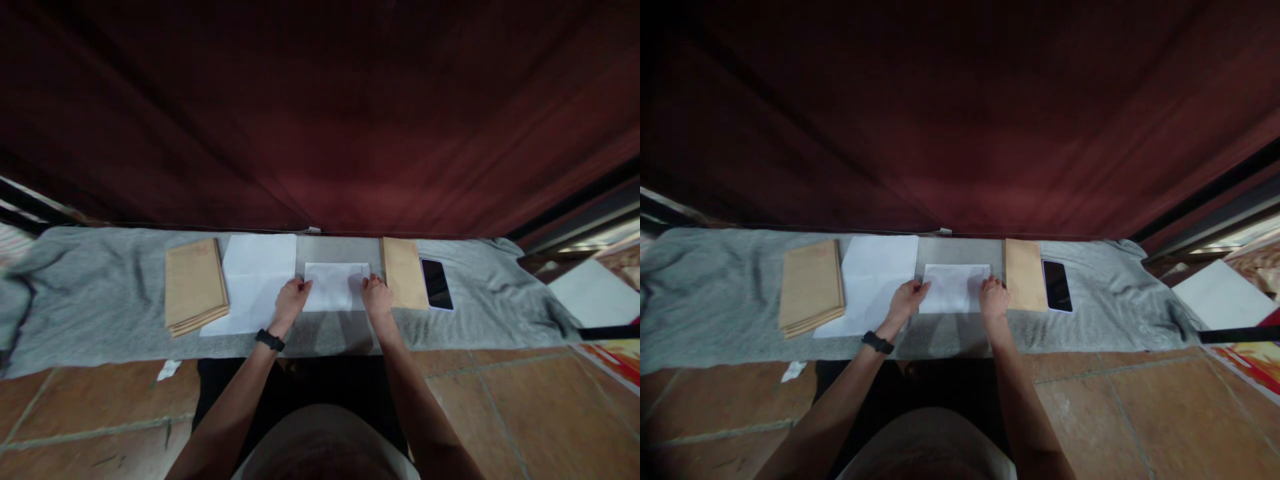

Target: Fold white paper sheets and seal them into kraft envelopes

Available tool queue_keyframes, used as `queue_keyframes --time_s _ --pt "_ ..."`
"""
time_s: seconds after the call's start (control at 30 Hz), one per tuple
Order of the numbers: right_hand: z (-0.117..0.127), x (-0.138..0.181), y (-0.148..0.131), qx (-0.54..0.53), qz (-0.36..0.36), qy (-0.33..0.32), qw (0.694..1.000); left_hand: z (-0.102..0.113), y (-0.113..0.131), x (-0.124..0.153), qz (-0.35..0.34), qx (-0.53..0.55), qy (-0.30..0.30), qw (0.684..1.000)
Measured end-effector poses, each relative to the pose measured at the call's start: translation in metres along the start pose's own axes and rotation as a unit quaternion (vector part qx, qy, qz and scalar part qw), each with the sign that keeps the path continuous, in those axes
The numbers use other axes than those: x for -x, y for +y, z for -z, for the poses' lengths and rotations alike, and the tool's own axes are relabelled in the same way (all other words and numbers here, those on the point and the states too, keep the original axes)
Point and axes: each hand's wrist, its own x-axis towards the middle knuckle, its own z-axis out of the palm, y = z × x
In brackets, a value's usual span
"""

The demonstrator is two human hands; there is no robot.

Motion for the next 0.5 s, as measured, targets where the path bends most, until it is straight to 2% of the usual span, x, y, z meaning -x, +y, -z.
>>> queue_keyframes --time_s 0.5 --pt "-0.0018 -0.0043 0.0004 -0.001 0.0 0.009 1.0 0.0009 0.0083 0.0065 0.015 -0.05 0.009 0.999"
